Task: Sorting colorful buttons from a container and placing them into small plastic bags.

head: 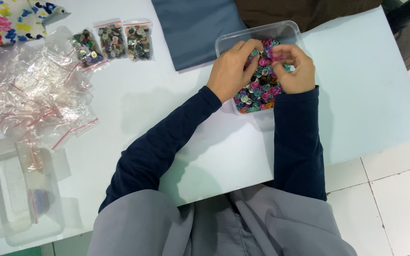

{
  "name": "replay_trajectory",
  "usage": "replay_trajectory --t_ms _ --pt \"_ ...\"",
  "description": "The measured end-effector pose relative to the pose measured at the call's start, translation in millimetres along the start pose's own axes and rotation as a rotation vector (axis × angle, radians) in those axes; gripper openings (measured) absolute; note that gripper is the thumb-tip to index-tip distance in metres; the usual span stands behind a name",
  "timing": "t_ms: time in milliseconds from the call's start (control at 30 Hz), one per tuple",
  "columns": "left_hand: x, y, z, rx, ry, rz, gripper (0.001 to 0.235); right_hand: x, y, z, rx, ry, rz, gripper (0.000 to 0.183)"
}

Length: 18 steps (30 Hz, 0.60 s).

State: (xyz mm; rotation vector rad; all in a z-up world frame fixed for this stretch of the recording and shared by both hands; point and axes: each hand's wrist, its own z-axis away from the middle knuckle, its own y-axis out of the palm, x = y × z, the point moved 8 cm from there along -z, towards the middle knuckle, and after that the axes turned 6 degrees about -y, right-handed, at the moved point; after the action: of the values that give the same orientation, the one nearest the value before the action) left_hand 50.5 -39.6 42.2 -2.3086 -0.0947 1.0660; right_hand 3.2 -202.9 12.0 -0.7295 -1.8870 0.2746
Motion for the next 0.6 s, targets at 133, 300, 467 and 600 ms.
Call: replay_trajectory --t_ms 133,300,467,600 --pt "8.4 7.8 -0.8 0.012 -0.033 -0.039 0.016 -28.5 17.6 5.9 0.136 0.07 0.098 0.029" --pt "26.8 28.3 0.9 0.016 -0.006 -0.245 0.014 -40.5 34.9 7.3 0.255 -0.064 0.304 0.025" --pt "23.4 26.9 -0.7 0.018 -0.015 -0.248 0.015 -31.2 31.8 6.7 0.234 -0.061 0.272 0.02" --pt "14.7 16.7 -2.6 -0.033 -0.008 -0.208 0.024 1.7 17.8 3.0 0.073 -0.185 0.226 0.033"
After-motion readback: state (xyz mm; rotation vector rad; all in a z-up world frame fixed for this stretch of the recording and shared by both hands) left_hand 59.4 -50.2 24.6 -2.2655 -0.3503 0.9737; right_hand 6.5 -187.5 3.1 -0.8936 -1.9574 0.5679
